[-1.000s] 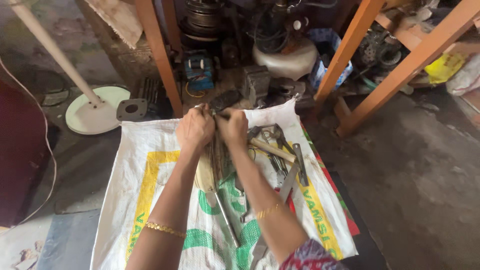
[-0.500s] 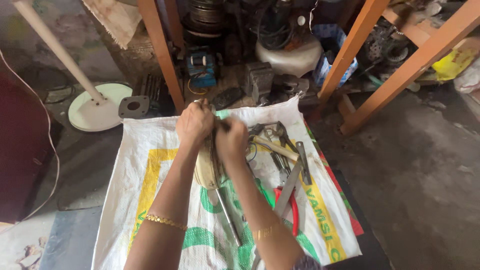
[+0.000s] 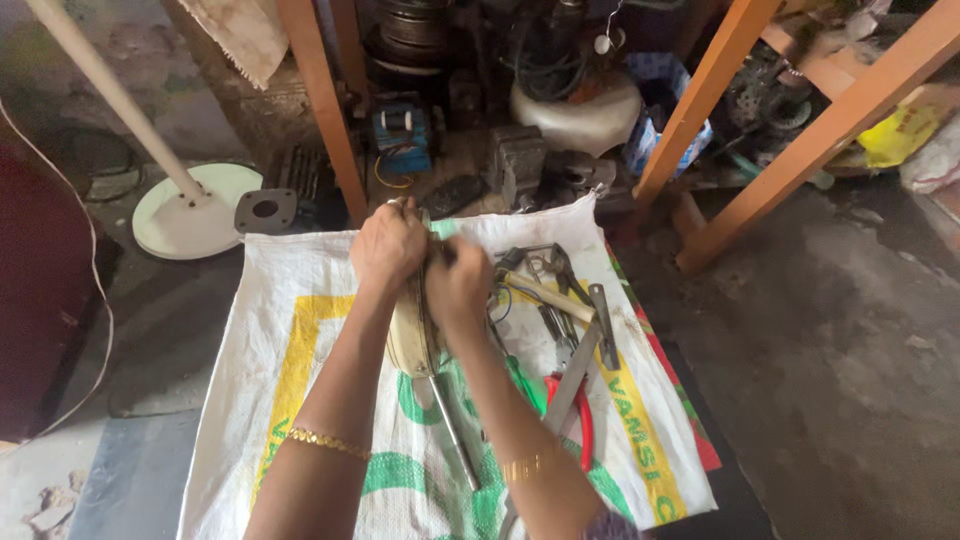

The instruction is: The person connects wires to a capacitor and then uses a screwdriver to secure the capacitor and a bracket onto a ceiling fan motor housing.

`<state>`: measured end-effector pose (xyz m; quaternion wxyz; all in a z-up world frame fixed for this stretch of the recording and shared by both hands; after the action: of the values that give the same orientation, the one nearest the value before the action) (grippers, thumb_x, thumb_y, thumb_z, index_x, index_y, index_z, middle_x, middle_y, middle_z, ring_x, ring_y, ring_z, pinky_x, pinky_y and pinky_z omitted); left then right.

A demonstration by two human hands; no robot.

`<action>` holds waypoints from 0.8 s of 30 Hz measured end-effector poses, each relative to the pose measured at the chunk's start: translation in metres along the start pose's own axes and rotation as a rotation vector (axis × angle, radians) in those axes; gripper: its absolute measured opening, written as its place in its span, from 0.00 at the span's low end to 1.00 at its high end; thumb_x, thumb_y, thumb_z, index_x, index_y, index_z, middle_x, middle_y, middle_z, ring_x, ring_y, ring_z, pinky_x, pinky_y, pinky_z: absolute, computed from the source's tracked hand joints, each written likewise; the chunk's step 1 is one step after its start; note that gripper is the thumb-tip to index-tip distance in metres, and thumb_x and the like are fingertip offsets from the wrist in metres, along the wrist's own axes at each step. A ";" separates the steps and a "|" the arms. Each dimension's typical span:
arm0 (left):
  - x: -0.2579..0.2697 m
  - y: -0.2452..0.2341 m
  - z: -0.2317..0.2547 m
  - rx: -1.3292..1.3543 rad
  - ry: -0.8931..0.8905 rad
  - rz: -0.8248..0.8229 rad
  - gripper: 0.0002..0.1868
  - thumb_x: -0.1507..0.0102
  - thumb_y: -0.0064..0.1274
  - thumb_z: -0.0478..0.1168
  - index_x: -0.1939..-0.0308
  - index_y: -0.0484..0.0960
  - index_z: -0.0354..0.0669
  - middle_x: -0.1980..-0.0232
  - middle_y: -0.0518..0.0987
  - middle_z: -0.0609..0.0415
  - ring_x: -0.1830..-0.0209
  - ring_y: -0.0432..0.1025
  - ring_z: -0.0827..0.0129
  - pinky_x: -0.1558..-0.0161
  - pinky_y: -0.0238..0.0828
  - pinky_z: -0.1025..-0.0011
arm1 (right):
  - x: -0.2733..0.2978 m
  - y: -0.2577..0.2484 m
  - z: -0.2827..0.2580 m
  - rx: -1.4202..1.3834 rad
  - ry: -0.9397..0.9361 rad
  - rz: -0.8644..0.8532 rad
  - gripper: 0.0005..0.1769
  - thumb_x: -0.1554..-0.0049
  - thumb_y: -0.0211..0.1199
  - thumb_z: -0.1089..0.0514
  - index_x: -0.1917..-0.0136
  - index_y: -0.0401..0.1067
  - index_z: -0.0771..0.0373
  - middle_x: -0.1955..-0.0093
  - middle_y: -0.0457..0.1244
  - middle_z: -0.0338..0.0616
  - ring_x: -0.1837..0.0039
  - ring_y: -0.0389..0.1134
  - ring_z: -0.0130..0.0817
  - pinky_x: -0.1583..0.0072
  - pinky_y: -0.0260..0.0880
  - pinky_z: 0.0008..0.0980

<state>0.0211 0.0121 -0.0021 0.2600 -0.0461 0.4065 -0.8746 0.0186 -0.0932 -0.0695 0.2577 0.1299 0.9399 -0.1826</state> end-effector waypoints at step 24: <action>-0.014 0.007 0.006 -0.034 -0.086 -0.027 0.28 0.31 0.37 0.59 0.42 0.81 0.44 0.41 0.79 0.40 0.38 0.72 0.45 0.38 0.67 0.52 | 0.112 -0.072 -0.005 -0.048 -0.259 0.058 0.15 0.39 0.53 0.68 0.38 0.65 0.69 0.48 0.64 0.59 0.47 0.67 0.52 0.47 0.68 0.46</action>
<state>0.0381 0.0110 -0.0017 0.2647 -0.0934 0.4090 -0.8683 -0.1012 -0.1388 -0.1047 0.3849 0.1261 0.8988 -0.1678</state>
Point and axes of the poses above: each hand's wrist, its own x-axis away from the middle knuckle, its own y-axis out of the palm, z = x × y, the point moved 1 cm from there along -x, towards the middle knuckle
